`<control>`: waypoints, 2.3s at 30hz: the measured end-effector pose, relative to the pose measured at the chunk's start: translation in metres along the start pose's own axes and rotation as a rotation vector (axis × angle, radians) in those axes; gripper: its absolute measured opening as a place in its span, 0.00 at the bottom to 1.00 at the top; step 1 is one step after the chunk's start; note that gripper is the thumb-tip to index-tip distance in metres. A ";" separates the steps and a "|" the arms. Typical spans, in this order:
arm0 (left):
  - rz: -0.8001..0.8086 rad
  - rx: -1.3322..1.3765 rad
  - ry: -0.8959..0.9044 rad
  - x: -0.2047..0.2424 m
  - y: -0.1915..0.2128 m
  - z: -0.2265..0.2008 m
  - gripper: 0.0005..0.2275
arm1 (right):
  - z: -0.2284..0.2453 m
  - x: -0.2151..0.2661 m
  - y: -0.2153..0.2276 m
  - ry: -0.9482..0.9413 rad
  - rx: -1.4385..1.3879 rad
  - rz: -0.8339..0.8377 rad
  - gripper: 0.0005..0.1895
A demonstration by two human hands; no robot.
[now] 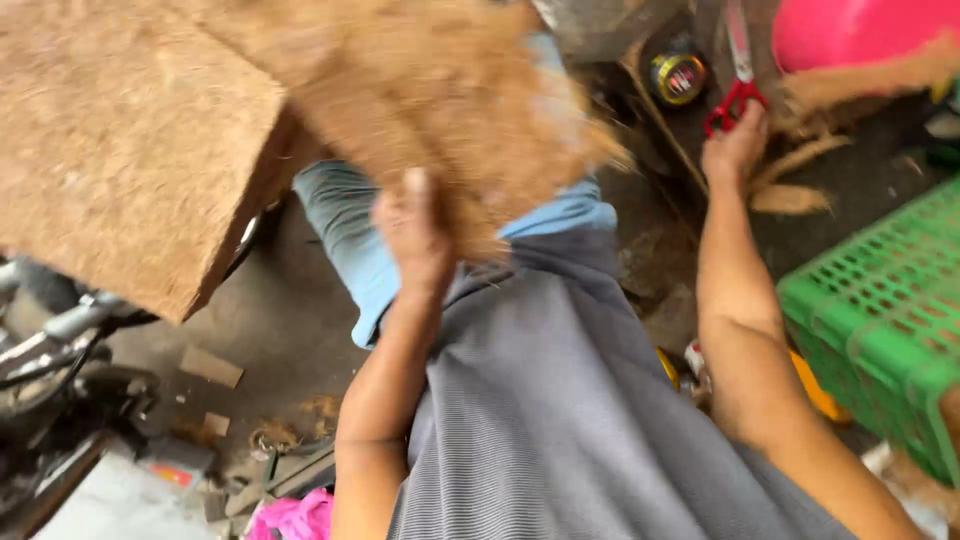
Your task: Trimming loose fibers from coconut mats using scissors and a heat gun to finish the edges.
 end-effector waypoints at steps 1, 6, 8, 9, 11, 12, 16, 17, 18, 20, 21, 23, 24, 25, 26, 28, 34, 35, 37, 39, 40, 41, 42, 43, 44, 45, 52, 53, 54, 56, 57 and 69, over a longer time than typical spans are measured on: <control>0.052 0.127 0.004 0.003 -0.014 0.008 0.11 | 0.009 0.001 0.007 -0.008 0.084 -0.001 0.33; 0.123 0.475 0.033 0.011 -0.046 0.001 0.19 | 0.041 -0.002 0.032 -0.052 0.193 0.051 0.25; 0.166 0.357 -0.059 0.010 -0.044 -0.008 0.19 | 0.033 -0.005 0.028 -0.099 0.321 0.059 0.26; 0.138 0.355 -0.070 0.009 -0.040 -0.007 0.19 | 0.029 -0.009 0.023 -0.072 0.309 0.061 0.26; 0.095 0.607 0.063 0.007 -0.034 0.001 0.17 | 0.018 -0.013 0.016 -0.015 0.289 0.017 0.23; 0.082 0.607 0.054 0.004 -0.030 0.001 0.17 | 0.019 -0.012 0.015 -0.001 0.281 0.017 0.23; 0.094 0.603 0.021 -0.003 -0.022 0.000 0.13 | -0.001 -0.009 0.000 -0.090 0.069 0.130 0.12; 0.119 0.678 0.039 -0.005 -0.023 0.000 0.15 | -0.009 -0.009 -0.011 -0.168 -0.075 0.218 0.08; 0.112 0.681 0.037 -0.008 -0.025 0.001 0.15 | 0.000 -0.004 -0.005 -0.161 -0.074 0.219 0.08; 0.024 0.466 -0.140 -0.013 -0.020 -0.003 0.16 | 0.012 0.013 -0.013 -0.493 -0.708 0.447 0.11; 0.012 0.467 -0.143 -0.013 -0.020 -0.007 0.16 | 0.026 0.023 0.001 -0.483 -0.707 0.454 0.11; 0.020 0.468 -0.142 -0.015 -0.021 -0.014 0.17 | 0.054 0.043 0.027 -0.537 -0.927 0.541 0.07; 0.007 0.472 -0.144 -0.016 -0.020 -0.010 0.17 | 0.062 0.051 0.035 -0.524 -0.923 0.548 0.07; -0.001 0.477 -0.149 -0.017 -0.019 -0.005 0.13 | 0.072 0.059 0.045 -0.463 -0.958 0.542 0.09; -0.013 0.482 -0.154 -0.017 -0.018 -0.001 0.16 | 0.081 0.065 0.054 -0.400 -0.992 0.539 0.12; -0.033 0.470 -0.180 -0.018 -0.015 -0.010 0.14 | 0.098 0.077 0.073 -0.342 -1.031 0.512 0.14; -0.098 0.458 -0.155 -0.020 0.008 -0.011 0.16 | 0.181 0.091 0.149 -0.032 -1.150 0.450 0.13; -0.106 0.450 -0.150 -0.020 0.014 -0.015 0.16 | 0.199 0.094 0.165 0.067 -1.183 0.487 0.14; -0.217 0.422 -0.160 -0.038 0.037 -0.002 0.16 | 0.242 0.102 0.194 0.213 -1.162 0.587 0.19; -0.331 0.394 -0.178 -0.059 0.063 0.011 0.17 | 0.273 0.112 0.208 0.369 -1.142 0.684 0.24; -0.438 0.518 -0.147 -0.070 0.082 0.020 0.18 | 0.286 0.122 0.203 0.416 -1.100 0.829 0.19; -0.543 0.643 -0.118 -0.079 0.101 0.030 0.21 | 0.298 0.132 0.198 0.462 -1.051 0.973 0.17; -0.569 0.643 -0.127 -0.077 0.118 0.016 0.21 | 0.311 0.139 0.196 0.484 -1.049 0.993 0.17; -0.601 0.647 -0.121 -0.075 0.134 0.003 0.16 | 0.325 0.152 0.190 0.544 -0.922 1.129 0.21; -0.630 0.654 -0.113 -0.071 0.149 -0.010 0.16 | 0.335 0.165 0.186 0.601 -0.784 1.256 0.26; -0.653 0.657 -0.119 -0.070 0.159 -0.006 0.16 | 0.351 0.174 0.189 0.621 -0.776 1.269 0.26; -0.622 0.795 -0.081 -0.064 0.164 0.014 0.30 | 0.405 0.220 0.199 0.805 -0.602 1.366 0.20; -0.648 0.809 -0.064 -0.062 0.159 0.020 0.27 | 0.408 0.223 0.200 0.777 -0.666 1.367 0.21; -0.645 0.815 -0.059 -0.059 0.156 0.016 0.27 | 0.413 0.225 0.203 0.773 -0.660 1.363 0.21; -0.636 0.708 -0.163 -0.051 0.151 0.001 0.16 | 0.423 0.226 0.209 0.779 -0.656 1.322 0.22; -0.631 0.713 -0.155 -0.046 0.150 -0.003 0.16 | 0.425 0.227 0.211 0.772 -0.650 1.319 0.22; -0.623 0.323 -0.160 -0.043 0.150 -0.003 0.15 | 0.436 0.229 0.207 0.713 -0.674 1.301 0.18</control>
Point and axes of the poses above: each hand's wrist, its own x-axis away from the middle knuckle, its own y-axis out of the back of the hand, z = x × y, the point moved 5 cm from there along -x, towards the middle knuckle, and after that the axes turned 11 degrees about x, right-handed, at the moved point
